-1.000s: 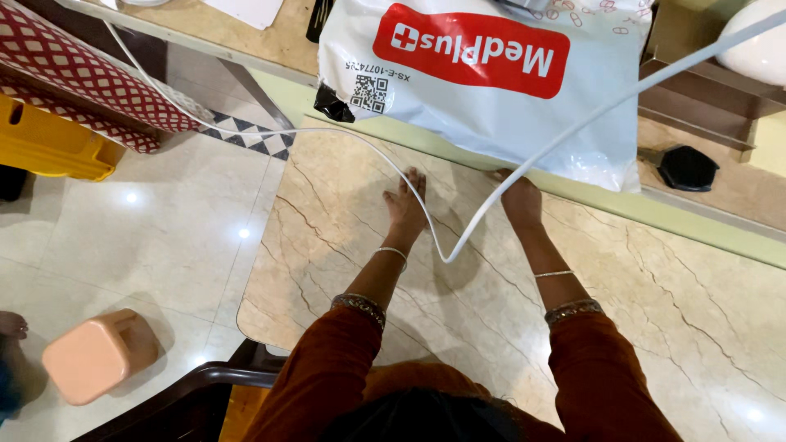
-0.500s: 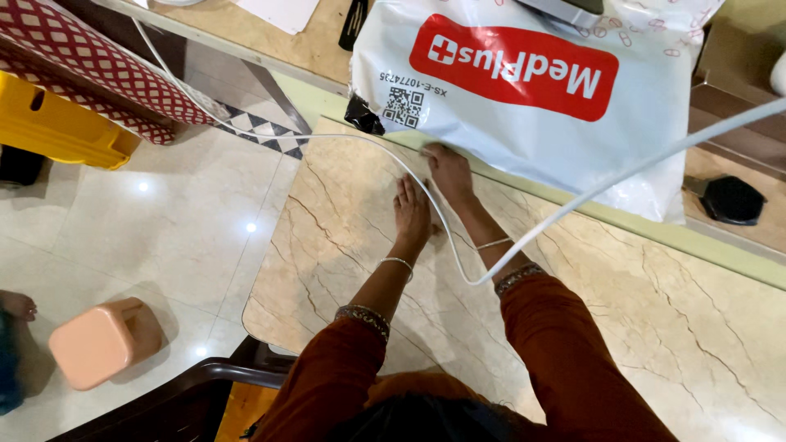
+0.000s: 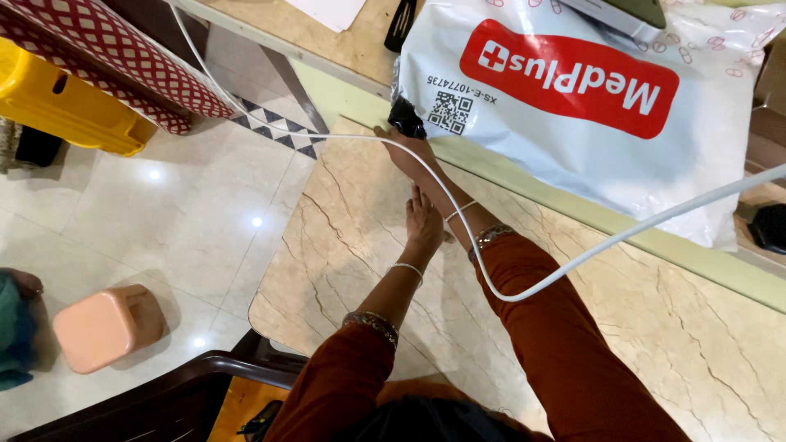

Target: The person wipes the surface of a light-colored table using a piece of cloth, moving it across different areas of the tabletop and then folding the red cloth on the table.

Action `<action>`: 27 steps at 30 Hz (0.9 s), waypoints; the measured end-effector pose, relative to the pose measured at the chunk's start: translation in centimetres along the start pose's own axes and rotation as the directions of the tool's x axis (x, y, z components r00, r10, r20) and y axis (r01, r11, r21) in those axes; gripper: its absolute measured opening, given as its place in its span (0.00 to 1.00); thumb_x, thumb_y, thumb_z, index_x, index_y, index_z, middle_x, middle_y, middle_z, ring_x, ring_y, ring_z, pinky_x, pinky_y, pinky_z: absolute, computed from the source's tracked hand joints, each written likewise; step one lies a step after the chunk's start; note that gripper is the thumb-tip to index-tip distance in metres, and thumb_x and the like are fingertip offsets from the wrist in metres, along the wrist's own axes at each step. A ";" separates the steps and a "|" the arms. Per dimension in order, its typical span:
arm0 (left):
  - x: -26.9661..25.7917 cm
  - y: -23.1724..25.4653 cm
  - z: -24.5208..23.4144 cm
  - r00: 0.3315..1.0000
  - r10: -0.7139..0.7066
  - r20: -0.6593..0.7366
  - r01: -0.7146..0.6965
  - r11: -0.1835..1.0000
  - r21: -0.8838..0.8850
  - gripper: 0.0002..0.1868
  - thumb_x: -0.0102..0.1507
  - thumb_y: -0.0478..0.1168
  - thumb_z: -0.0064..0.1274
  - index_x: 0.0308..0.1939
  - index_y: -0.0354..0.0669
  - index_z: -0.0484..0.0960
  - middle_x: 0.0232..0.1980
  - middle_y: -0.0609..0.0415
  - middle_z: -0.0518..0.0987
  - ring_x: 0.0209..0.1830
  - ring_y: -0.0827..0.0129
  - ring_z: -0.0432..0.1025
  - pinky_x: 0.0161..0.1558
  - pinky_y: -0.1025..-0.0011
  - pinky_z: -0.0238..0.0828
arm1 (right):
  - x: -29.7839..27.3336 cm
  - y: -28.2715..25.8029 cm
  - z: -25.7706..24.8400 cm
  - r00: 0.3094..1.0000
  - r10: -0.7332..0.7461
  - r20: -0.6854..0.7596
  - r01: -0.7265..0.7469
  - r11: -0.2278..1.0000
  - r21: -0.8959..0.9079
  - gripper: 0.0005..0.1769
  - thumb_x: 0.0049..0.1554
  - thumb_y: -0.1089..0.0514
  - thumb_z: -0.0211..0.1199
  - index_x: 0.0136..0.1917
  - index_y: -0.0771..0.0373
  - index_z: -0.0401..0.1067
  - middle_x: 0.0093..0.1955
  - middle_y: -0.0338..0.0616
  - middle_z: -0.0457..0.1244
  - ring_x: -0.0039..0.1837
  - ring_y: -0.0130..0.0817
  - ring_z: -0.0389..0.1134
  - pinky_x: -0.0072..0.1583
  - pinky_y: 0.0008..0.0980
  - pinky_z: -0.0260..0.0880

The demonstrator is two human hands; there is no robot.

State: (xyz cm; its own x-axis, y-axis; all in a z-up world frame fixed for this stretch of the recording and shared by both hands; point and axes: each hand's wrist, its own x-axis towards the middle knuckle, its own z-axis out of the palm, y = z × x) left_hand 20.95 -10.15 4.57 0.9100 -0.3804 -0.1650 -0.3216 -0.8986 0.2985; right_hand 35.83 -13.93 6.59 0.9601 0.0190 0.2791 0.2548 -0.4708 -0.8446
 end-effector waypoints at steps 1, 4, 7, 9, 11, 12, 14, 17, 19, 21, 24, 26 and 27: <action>0.0 -0.1 0.0 1.000 0.009 -0.021 -0.009 1.000 -0.009 0.67 0.40 0.59 0.77 0.76 0.36 0.61 0.80 0.34 0.52 0.82 0.40 0.40 0.73 0.49 0.49 | 0.0 0.5 0.2 0.995 -0.065 0.079 0.085 0.955 -0.283 0.12 0.65 0.53 0.64 0.48 0.64 0.76 0.36 0.51 0.68 0.39 0.53 0.70 0.40 0.45 0.70; -0.3 -0.1 -0.4 1.000 0.017 -0.009 -0.017 0.999 -0.032 0.64 0.41 0.58 0.77 0.76 0.38 0.63 0.79 0.38 0.55 0.82 0.42 0.41 0.73 0.49 0.49 | 0.6 1.5 1.8 0.941 -0.013 0.338 0.284 0.573 -0.769 0.07 0.62 0.57 0.60 0.45 0.57 0.78 0.39 0.45 0.69 0.43 0.43 0.71 0.41 0.41 0.70; -0.4 0.4 -1.3 0.996 -0.013 0.089 0.016 0.999 -0.034 0.64 0.42 0.59 0.76 0.75 0.40 0.61 0.79 0.39 0.55 0.82 0.43 0.40 0.76 0.48 0.46 | 0.7 1.8 2.3 0.946 -0.099 0.309 0.321 0.429 -0.844 0.07 0.61 0.61 0.58 0.46 0.58 0.77 0.38 0.43 0.69 0.41 0.39 0.72 0.38 0.39 0.71; -0.2 0.6 -1.9 0.996 -0.028 0.081 0.029 1.000 -0.005 0.69 0.39 0.59 0.78 0.75 0.37 0.56 0.80 0.37 0.50 0.81 0.43 0.36 0.72 0.49 0.46 | 0.6 1.5 1.5 0.939 -0.236 0.251 0.337 0.476 -0.812 0.09 0.59 0.61 0.57 0.50 0.61 0.77 0.36 0.45 0.69 0.37 0.39 0.72 0.34 0.39 0.71; -0.2 0.6 -2.3 0.993 -0.035 0.113 0.038 0.999 -0.019 0.66 0.42 0.59 0.77 0.75 0.38 0.57 0.81 0.36 0.50 0.84 0.43 0.35 0.76 0.49 0.45 | 0.2 1.4 0.2 0.907 -0.354 0.229 0.400 0.549 -0.734 0.14 0.57 0.63 0.57 0.55 0.63 0.77 0.36 0.48 0.68 0.35 0.40 0.71 0.31 0.37 0.70; -0.4 0.6 -2.3 0.990 -0.040 0.132 0.043 0.999 -0.024 0.65 0.43 0.59 0.77 0.75 0.38 0.58 0.82 0.35 0.50 0.86 0.43 0.35 0.78 0.49 0.44 | -0.4 1.3 -0.4 0.926 -0.264 0.268 0.374 0.559 -0.740 0.11 0.61 0.61 0.57 0.54 0.62 0.76 0.37 0.49 0.68 0.37 0.42 0.72 0.34 0.40 0.71; -0.3 0.4 -2.5 0.991 -0.033 0.130 0.040 0.998 -0.050 0.69 0.42 0.58 0.78 0.79 0.40 0.53 0.82 0.35 0.46 0.85 0.42 0.34 0.78 0.48 0.43 | -1.5 1.4 -2.3 0.941 -0.080 0.329 0.314 0.571 -0.758 0.10 0.68 0.56 0.55 0.52 0.61 0.76 0.40 0.51 0.68 0.41 0.46 0.72 0.39 0.44 0.73; -0.2 0.5 -2.5 0.989 -0.031 0.143 0.036 0.999 -0.038 0.71 0.42 0.58 0.77 0.80 0.44 0.50 0.83 0.34 0.39 0.84 0.43 0.32 0.78 0.49 0.42 | -5.1 1.7 -6.6 0.952 -0.101 0.288 0.296 0.530 -0.794 0.21 0.49 0.57 0.59 0.56 0.62 0.75 0.46 0.54 0.68 0.45 0.47 0.73 0.41 0.42 0.74; -0.2 0.4 -2.3 0.992 -0.022 0.125 0.026 0.999 -0.032 0.71 0.42 0.60 0.76 0.80 0.46 0.49 0.84 0.34 0.36 0.84 0.42 0.31 0.77 0.49 0.42 | -7.6 2.0 -9.6 0.963 -0.140 0.229 0.268 0.558 -0.785 0.20 0.54 0.60 0.57 0.59 0.60 0.75 0.49 0.53 0.68 0.49 0.47 0.73 0.43 0.43 0.74; -0.4 0.4 -2.1 0.997 -0.004 0.075 0.008 0.999 -0.051 0.71 0.44 0.61 0.75 0.80 0.46 0.48 0.83 0.34 0.36 0.83 0.41 0.31 0.76 0.47 0.43 | -9.9 2.5 -12.4 0.966 -0.165 0.201 0.259 0.533 -0.806 0.21 0.55 0.63 0.56 0.62 0.58 0.76 0.50 0.53 0.68 0.49 0.47 0.72 0.44 0.43 0.74; -0.4 0.4 -2.0 0.993 -0.020 0.115 0.020 1.000 -0.003 0.70 0.45 0.62 0.74 0.81 0.46 0.49 0.84 0.33 0.36 0.85 0.42 0.31 0.77 0.48 0.43 | -13.7 3.7 -15.8 0.977 -0.095 0.189 0.212 0.481 -0.851 0.22 0.54 0.64 0.56 0.61 0.56 0.77 0.49 0.52 0.68 0.49 0.46 0.72 0.45 0.43 0.75; -0.1 0.4 -2.3 0.989 -0.032 0.148 0.030 0.999 0.011 0.70 0.45 0.62 0.74 0.81 0.46 0.49 0.83 0.33 0.35 0.84 0.42 0.31 0.77 0.48 0.43 | -15.7 4.7 -18.3 0.989 0.059 0.139 0.089 0.514 -0.853 0.17 0.57 0.65 0.56 0.57 0.56 0.78 0.50 0.49 0.69 0.53 0.45 0.73 0.47 0.44 0.75; -0.2 0.5 -2.3 0.985 -0.037 0.167 0.035 0.999 0.017 0.70 0.45 0.62 0.74 0.81 0.46 0.48 0.83 0.32 0.35 0.84 0.42 0.31 0.77 0.48 0.43 | -17.0 5.3 -19.3 0.995 0.047 0.082 0.046 0.515 -0.856 0.17 0.58 0.65 0.56 0.57 0.55 0.79 0.50 0.50 0.69 0.52 0.46 0.73 0.47 0.44 0.75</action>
State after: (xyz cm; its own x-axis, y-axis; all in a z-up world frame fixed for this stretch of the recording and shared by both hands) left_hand 21.24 -10.07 6.89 0.8649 -0.3779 -0.3305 -0.2941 -0.9149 0.2765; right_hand 18.65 -33.78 6.24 0.9773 0.0693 0.2004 0.0771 -0.9965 -0.0313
